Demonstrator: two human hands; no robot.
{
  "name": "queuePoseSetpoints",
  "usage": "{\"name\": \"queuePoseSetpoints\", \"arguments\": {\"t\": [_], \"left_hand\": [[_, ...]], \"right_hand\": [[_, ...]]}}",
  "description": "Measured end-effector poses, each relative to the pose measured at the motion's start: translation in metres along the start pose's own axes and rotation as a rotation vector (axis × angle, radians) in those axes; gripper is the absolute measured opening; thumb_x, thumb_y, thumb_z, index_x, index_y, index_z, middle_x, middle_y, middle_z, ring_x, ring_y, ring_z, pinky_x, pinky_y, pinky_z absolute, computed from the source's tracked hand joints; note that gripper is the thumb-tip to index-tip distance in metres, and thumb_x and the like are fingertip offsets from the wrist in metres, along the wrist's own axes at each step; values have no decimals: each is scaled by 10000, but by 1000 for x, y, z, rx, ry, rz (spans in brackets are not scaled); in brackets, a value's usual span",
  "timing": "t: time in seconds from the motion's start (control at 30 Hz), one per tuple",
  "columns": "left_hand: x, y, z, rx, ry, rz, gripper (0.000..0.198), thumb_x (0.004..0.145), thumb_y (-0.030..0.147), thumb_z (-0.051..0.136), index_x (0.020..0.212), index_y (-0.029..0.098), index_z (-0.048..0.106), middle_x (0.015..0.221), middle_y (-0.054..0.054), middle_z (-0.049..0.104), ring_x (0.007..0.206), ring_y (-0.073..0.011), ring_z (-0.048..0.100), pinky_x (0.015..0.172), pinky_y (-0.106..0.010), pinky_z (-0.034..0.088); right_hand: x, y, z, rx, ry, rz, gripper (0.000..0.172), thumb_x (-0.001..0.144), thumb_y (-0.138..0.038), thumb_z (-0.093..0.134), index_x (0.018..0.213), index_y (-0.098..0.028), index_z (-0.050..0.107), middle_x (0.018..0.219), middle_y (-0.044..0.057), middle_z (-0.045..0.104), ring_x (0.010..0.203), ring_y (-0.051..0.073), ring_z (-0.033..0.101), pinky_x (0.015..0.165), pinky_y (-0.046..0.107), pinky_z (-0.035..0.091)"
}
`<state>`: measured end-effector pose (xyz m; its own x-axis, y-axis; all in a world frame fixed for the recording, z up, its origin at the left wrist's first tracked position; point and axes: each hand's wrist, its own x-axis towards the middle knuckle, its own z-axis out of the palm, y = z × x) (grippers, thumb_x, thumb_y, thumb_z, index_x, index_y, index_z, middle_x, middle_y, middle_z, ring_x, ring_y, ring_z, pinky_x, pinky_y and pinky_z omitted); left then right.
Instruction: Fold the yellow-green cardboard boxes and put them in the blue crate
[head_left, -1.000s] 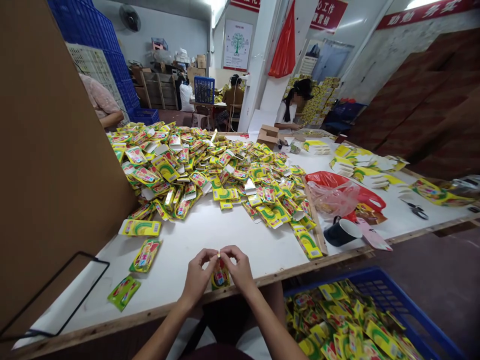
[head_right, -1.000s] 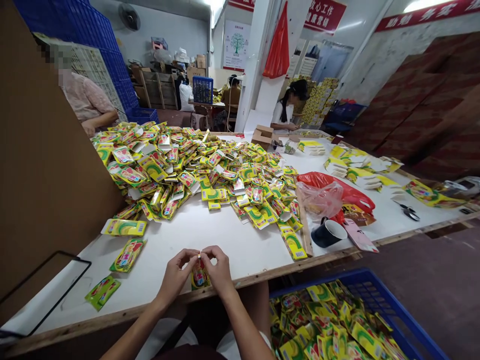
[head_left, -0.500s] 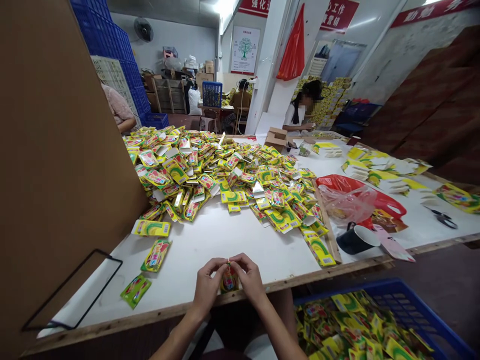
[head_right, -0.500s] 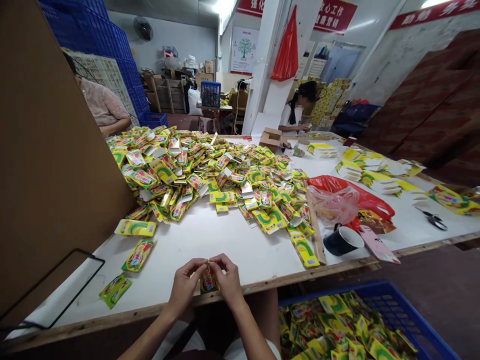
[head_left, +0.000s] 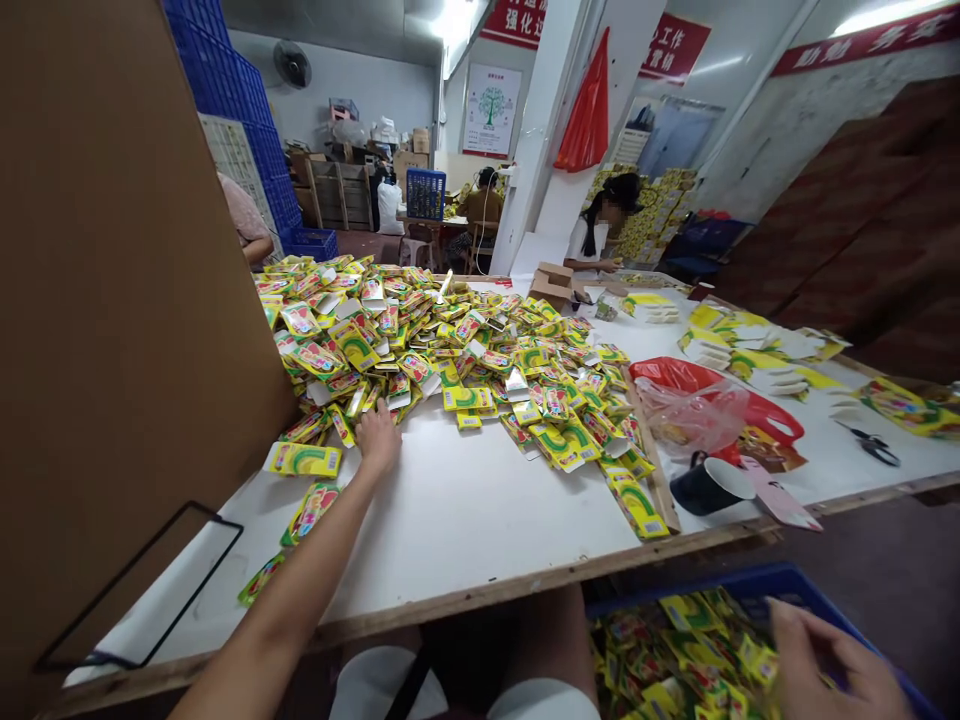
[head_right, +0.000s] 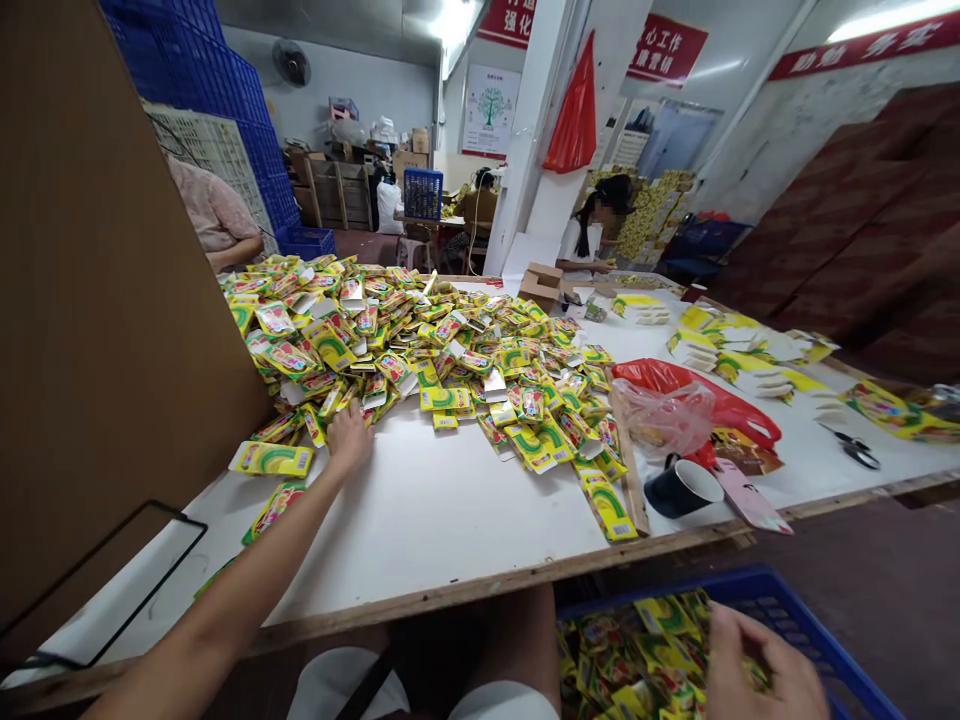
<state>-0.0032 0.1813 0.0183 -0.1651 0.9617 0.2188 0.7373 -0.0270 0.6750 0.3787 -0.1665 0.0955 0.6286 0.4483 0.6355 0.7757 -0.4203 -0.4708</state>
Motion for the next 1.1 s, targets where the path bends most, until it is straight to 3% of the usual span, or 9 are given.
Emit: {"name": "queuePoseSetpoints", "arguments": {"t": [0.13,0.23,0.33,0.43,0.53,0.73,0.87,1.0,1.1], "left_hand": [[-22,10,4,19,-27,-21,620,692,239,639,1222,63,369,1076,-227,553,1068,-361,506,880,-480,386],[-84,16,9,-37,-79,42,661,673,337,667,1219,138,352,994,-119,579,977,-293,555,840,-417,436],[-155,20,13,-331,-119,154,691,676,399,667,1232,195,310,1084,-99,532,997,-265,552,879,-427,426],[-198,24,8,-625,-370,143,548,793,344,554,1247,243,264,1039,-56,577,910,-197,601,835,-363,455],[-203,25,-4,-792,-492,115,434,850,288,469,1233,258,267,994,-31,615,861,-162,615,814,-325,459],[-181,16,-11,-919,-639,84,278,835,304,499,1091,224,423,889,-24,647,801,-166,629,707,-276,489],[-177,10,-7,-879,-532,117,172,816,281,518,963,192,537,948,-46,636,908,-185,608,793,-301,489],[-178,7,-8,-913,-435,99,258,813,241,518,1068,205,501,1043,-56,622,980,-184,595,858,-332,477],[-178,6,-15,-841,-426,127,196,823,256,521,1005,197,561,1006,-57,641,962,-187,600,860,-331,472]], "right_hand": [[-46,-55,45,281,-288,233,352,742,-520,530,825,-197,642,833,105,680,780,290,619,707,399,465],[-84,-110,85,553,-540,182,313,778,-471,538,885,-188,620,908,93,677,856,258,623,760,361,486],[-112,-153,117,845,-732,145,250,810,-366,550,998,-202,545,1003,81,649,898,216,629,761,319,508],[-125,-172,141,1031,-838,155,242,816,-293,552,1026,-222,454,959,46,646,839,179,643,743,297,512],[-127,-171,157,1098,-906,153,233,806,-270,565,1000,-228,442,862,10,654,777,163,640,736,285,503],[-116,-162,170,1019,-1012,26,146,826,-290,537,871,-185,628,820,33,667,783,180,618,716,282,493],[-113,-171,174,996,-980,-63,179,845,-256,505,836,-187,671,859,45,678,841,185,616,773,294,481],[-116,-182,175,1049,-917,11,186,815,-235,545,984,-200,613,839,25,675,798,168,630,740,280,499],[-118,-186,170,1036,-958,-52,154,818,-256,555,932,-201,642,870,37,683,833,178,630,767,295,496]]}}
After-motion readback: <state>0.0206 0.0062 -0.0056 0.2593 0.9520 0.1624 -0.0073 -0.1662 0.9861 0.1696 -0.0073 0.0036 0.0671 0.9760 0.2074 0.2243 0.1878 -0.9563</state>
